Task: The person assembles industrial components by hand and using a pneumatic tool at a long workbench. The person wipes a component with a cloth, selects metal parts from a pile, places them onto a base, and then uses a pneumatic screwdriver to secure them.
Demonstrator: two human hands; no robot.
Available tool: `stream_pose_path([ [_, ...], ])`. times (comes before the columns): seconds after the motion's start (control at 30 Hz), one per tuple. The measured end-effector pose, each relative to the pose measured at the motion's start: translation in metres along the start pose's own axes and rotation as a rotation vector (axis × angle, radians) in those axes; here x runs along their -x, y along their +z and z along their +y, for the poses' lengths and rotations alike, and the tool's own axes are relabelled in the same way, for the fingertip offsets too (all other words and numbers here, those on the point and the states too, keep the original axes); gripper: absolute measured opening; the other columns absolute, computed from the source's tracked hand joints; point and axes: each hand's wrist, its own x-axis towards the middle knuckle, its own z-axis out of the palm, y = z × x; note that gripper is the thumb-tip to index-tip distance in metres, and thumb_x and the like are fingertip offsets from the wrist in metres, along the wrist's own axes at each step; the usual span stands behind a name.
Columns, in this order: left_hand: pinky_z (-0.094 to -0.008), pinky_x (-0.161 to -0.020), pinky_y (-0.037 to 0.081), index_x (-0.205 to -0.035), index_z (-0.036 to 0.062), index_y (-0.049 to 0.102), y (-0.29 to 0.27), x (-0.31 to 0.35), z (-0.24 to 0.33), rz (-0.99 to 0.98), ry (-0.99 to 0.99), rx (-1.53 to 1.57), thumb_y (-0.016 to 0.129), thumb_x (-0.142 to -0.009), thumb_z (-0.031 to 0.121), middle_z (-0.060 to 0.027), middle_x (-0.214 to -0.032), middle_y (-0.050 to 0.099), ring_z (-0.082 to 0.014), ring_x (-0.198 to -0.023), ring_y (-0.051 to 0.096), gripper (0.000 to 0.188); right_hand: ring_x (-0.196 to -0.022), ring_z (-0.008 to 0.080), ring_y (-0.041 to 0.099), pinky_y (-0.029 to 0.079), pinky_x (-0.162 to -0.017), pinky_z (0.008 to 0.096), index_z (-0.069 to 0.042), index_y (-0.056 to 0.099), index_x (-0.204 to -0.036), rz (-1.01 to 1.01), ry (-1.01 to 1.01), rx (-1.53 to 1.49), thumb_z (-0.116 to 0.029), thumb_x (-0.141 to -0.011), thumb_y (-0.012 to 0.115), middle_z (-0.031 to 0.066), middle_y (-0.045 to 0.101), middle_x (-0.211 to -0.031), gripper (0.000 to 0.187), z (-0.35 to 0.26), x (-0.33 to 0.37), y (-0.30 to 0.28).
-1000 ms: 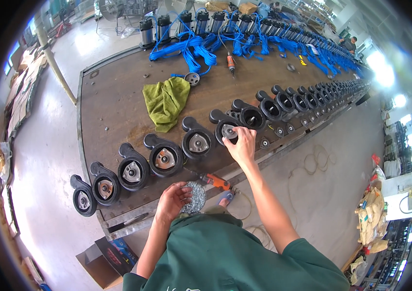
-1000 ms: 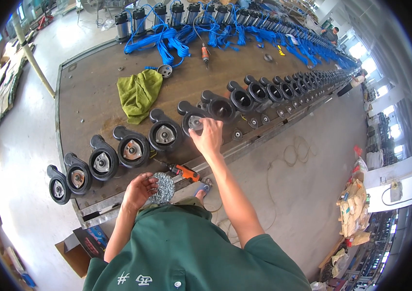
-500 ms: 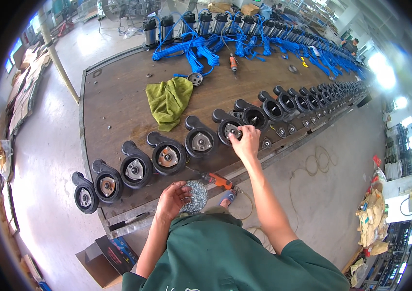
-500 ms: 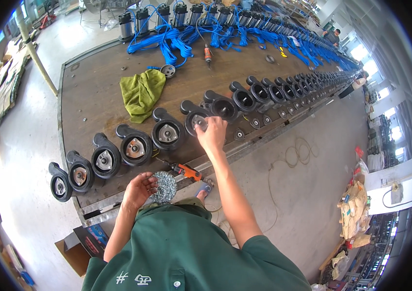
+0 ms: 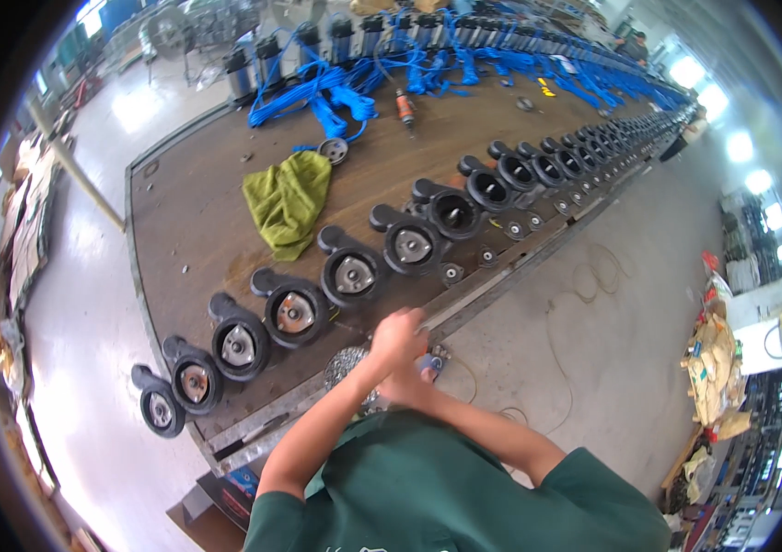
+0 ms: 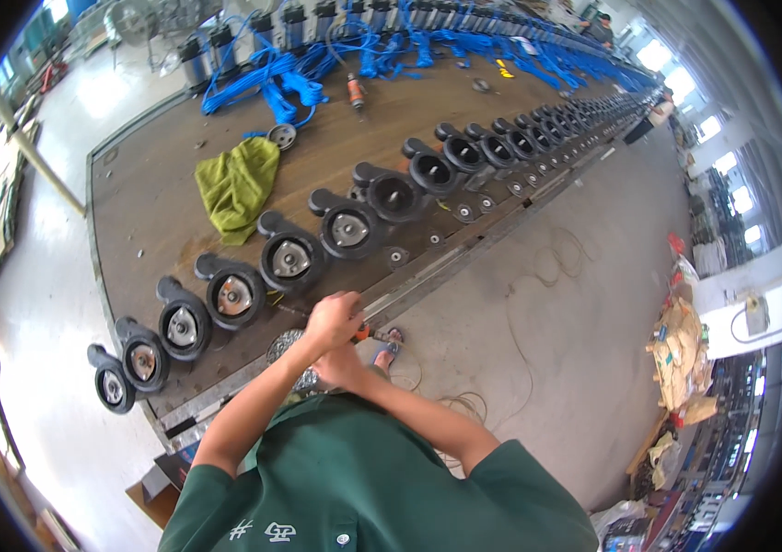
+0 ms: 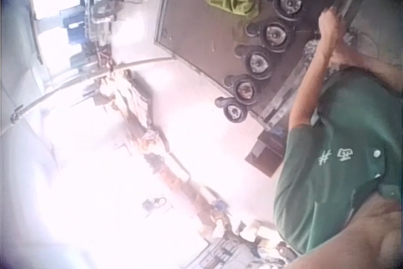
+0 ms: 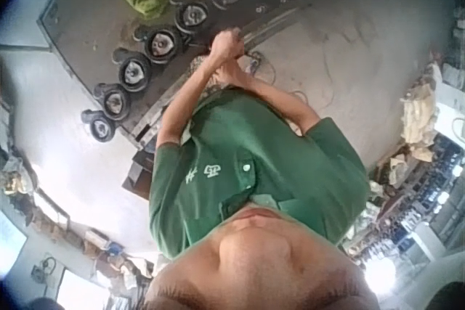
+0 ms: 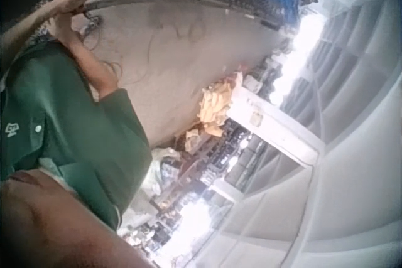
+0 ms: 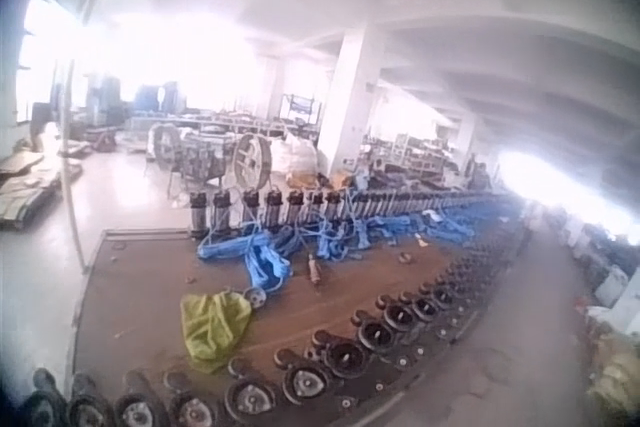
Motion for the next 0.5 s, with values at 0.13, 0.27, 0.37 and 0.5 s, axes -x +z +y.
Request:
stream_pose_path([
  [0.13, -0.0493, -0.085, 0.056, -0.108, 0.0026, 0.065, 0.092, -0.097, 0.022, -0.109, 0.077, -0.269, 0.071, -0.079, 0.017, -0.0236, -0.110, 0.064, -0.0411, -0.102, 0.065, 0.034, -0.127, 0.0348, 0.053, 0.039, -0.108, 0.0480, -0.005, 0.055, -0.134, -0.253, 0.113, -0.189, -0.031, -0.096, 0.057, 0.0153, 0.057, -0.138, 0.047, 0.036, 0.006, 0.093],
  [0.27, -0.0481, -0.094, 0.051, -0.123, 0.0103, 0.062, 0.131, -0.150, 0.020, -0.125, -0.012, -0.591, 0.061, -0.090, 0.024, -0.0219, -0.125, 0.056, -0.0406, -0.116, 0.057, 0.035, -0.138, 0.0311, 0.044, 0.035, -0.116, 0.0436, -0.006, 0.048, -0.144, 0.018, 0.143, -0.592, -0.029, -0.103, 0.049, 0.0133, 0.049, -0.151, 0.047, 0.049, 0.012, 0.184],
  [0.37, -0.0477, -0.091, 0.051, -0.122, 0.0104, 0.063, 0.159, -0.180, -0.010, 0.013, -0.109, -0.818, 0.063, -0.091, 0.026, -0.0196, -0.120, 0.057, -0.0407, -0.110, 0.059, 0.035, -0.142, 0.0303, 0.042, 0.033, -0.117, 0.0413, -0.005, 0.049, -0.143, 0.020, 0.130, -0.693, -0.022, -0.103, 0.048, 0.0136, 0.048, -0.152, 0.044, 0.044, -0.004, 0.201],
  [0.5, -0.0467, -0.098, 0.048, -0.125, 0.0044, 0.059, 0.174, -0.199, -0.017, -0.154, -0.227, -0.761, 0.072, -0.087, 0.035, -0.0244, -0.126, 0.054, -0.0407, -0.117, 0.054, 0.051, -0.133, 0.0307, 0.050, 0.039, -0.110, 0.0434, -0.002, 0.059, -0.130, -0.175, 0.064, -0.415, -0.020, -0.099, 0.050, 0.0163, 0.058, -0.139, 0.036, 0.017, -0.013, 0.056],
])
